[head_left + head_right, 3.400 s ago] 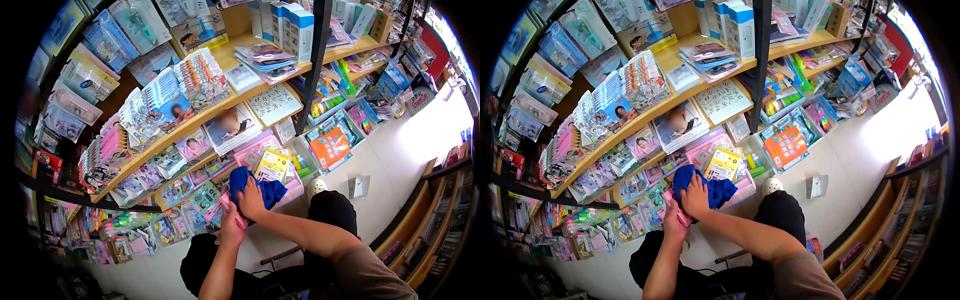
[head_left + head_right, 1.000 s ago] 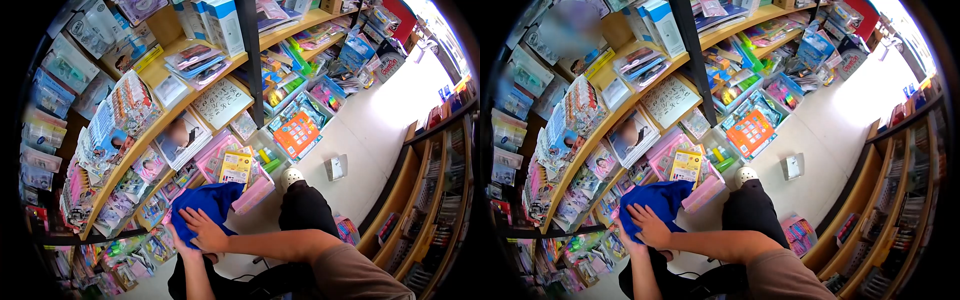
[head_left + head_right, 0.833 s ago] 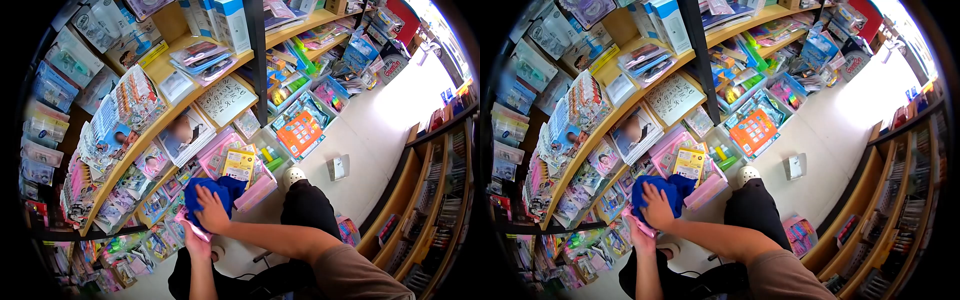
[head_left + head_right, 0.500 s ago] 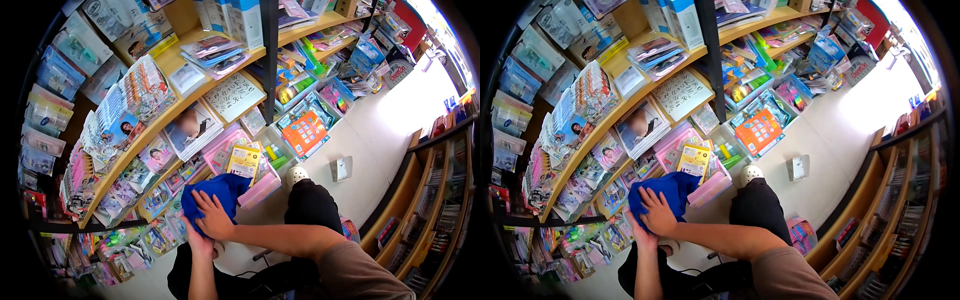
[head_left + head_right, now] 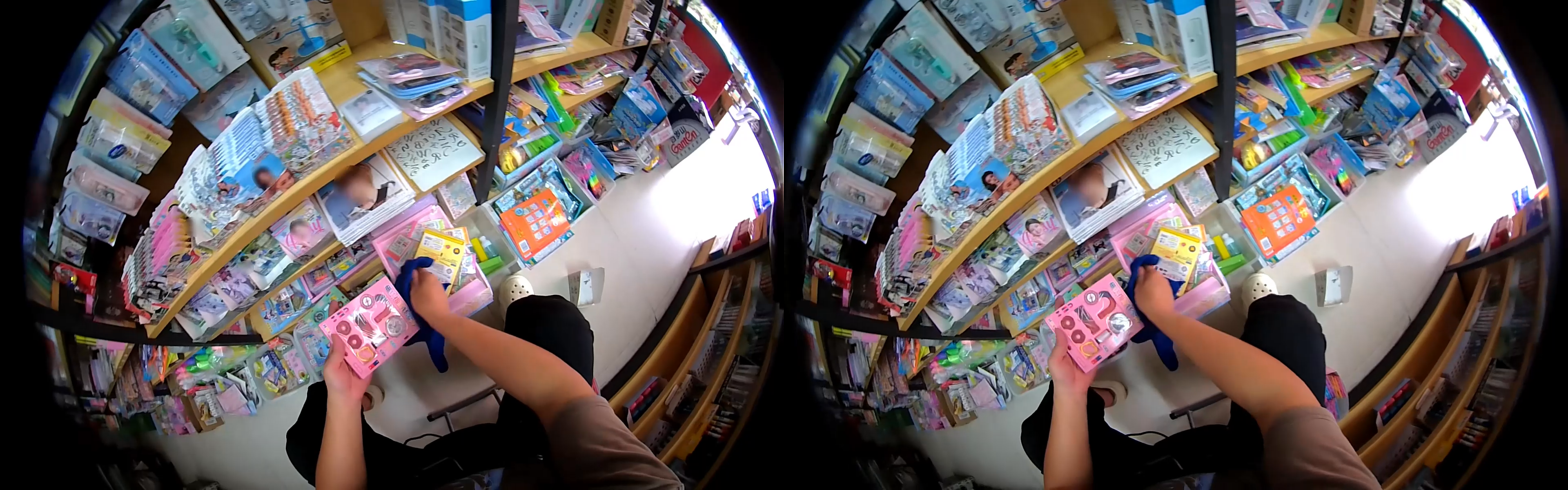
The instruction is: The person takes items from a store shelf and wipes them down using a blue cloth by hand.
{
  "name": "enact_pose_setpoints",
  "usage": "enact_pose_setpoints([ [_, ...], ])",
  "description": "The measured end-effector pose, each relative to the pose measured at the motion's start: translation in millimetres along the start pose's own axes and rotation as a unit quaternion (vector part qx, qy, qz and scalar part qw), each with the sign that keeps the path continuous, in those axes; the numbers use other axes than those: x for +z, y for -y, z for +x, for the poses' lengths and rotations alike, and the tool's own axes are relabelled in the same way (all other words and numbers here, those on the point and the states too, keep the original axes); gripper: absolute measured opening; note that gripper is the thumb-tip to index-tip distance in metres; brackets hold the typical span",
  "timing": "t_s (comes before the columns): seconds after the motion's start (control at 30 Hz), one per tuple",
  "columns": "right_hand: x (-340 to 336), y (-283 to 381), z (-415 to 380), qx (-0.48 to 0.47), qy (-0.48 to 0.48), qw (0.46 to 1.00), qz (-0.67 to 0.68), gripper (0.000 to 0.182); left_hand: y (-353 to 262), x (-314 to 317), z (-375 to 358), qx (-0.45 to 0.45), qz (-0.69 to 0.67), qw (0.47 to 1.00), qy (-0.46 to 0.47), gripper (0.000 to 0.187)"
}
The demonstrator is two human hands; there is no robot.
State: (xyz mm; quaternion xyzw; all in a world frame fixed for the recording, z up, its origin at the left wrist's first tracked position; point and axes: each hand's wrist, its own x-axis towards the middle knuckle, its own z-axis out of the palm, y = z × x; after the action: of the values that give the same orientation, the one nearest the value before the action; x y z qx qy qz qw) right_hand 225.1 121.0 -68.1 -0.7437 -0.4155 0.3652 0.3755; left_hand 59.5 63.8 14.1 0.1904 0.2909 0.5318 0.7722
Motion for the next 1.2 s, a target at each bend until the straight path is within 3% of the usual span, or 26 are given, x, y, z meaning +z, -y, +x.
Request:
enact_pose_setpoints([
  [0.03,0.2,-8.2,4.7,0.010,0.015,0.999,0.039,0.032,-5.3,0.2,-0.1,0.003,-0.010,1.000,0.003,0.050],
  [0.07,5.1,-14.1,9.4,0.116,0.040,0.979,0.162,0.032,-9.6,0.1,-0.6,0.006,-0.020,1.000,0.006,0.050],
  [0.13,-4.0,-8.8,6.4,0.191,0.157,0.884,0.397,0.032,-14.1,-3.4,0.1,0.018,-0.029,0.999,0.005,0.051],
  [0.23,-18.6,15.3,0.4,0.268,0.286,0.760,0.519,0.032,-18.3,-2.1,1.5,0.023,-0.038,0.999,-0.002,0.048],
  [0.33,-30.1,32.8,-11.6,0.258,0.371,0.734,0.507,0.026,-14.9,-31.5,7.3,-0.007,0.023,0.995,-0.095,0.045],
  [0.4,-36.0,40.5,-21.0,0.195,0.351,0.821,0.407,0.024,-9.8,-36.5,11.8,0.016,0.216,0.961,-0.170,0.047],
  [0.47,-35.8,38.4,-22.0,0.123,0.353,0.875,0.308,0.027,-2.4,-33.7,16.1,0.055,0.419,0.874,-0.240,0.052],
  [0.5,-33.9,38.3,-25.0,0.042,0.330,0.908,0.256,0.030,1.8,-35.3,18.1,0.091,0.480,0.834,-0.255,0.062],
  [0.6,-27.8,39.6,-46.8,-0.202,0.240,0.945,0.089,0.039,11.4,-21.0,21.5,0.054,0.201,0.931,-0.300,0.069],
  [0.63,-35.3,53.7,-62.1,-0.233,0.272,0.931,0.067,0.046,7.2,-10.2,19.0,0.011,0.130,0.954,-0.268,0.077],
  [0.7,-18.7,40.1,-83.8,-0.380,0.311,0.870,0.051,0.049,-3.1,-17.0,15.0,-0.031,0.007,0.995,-0.099,0.076],
  [0.73,-11.0,38.5,-94.0,-0.515,0.295,0.802,-0.068,0.051,-6.8,-18.8,13.9,-0.051,-0.054,0.997,-0.011,0.076],
  [0.8,-13.5,34.5,-112.7,-0.521,0.268,0.805,-0.098,0.050,-5.1,-18.3,14.4,-0.069,-0.126,0.988,-0.062,0.069],
  [0.83,-14.2,34.4,-111.6,-0.523,0.269,0.802,-0.100,0.050,2.2,-29.3,18.8,-0.059,-0.188,0.980,0.021,0.067],
  [0.93,-16.8,34.9,-104.3,-0.513,0.252,0.813,-0.113,0.048,11.4,-39.4,21.3,-0.050,-0.194,0.977,0.071,0.062],
  [1.03,-14.6,37.6,-90.6,-0.443,0.209,0.862,-0.128,0.047,13.4,-17.4,21.7,-0.040,-0.028,0.998,-0.026,0.058],
  [1.07,-13.9,39.2,-82.0,-0.404,0.199,0.884,-0.128,0.047,24.3,-23.9,19.9,-0.047,-0.104,0.992,-0.048,0.054],
  [1.17,-10.2,37.3,-61.3,-0.324,0.115,0.933,-0.102,0.047,36.2,-28.3,13.3,-0.022,-0.037,0.997,-0.058,0.051],
  [1.2,-8.2,35.5,-59.1,-0.299,0.088,0.946,-0.094,0.048,28.4,-4.2,10.4,-0.056,-0.050,0.994,-0.080,0.050],
])
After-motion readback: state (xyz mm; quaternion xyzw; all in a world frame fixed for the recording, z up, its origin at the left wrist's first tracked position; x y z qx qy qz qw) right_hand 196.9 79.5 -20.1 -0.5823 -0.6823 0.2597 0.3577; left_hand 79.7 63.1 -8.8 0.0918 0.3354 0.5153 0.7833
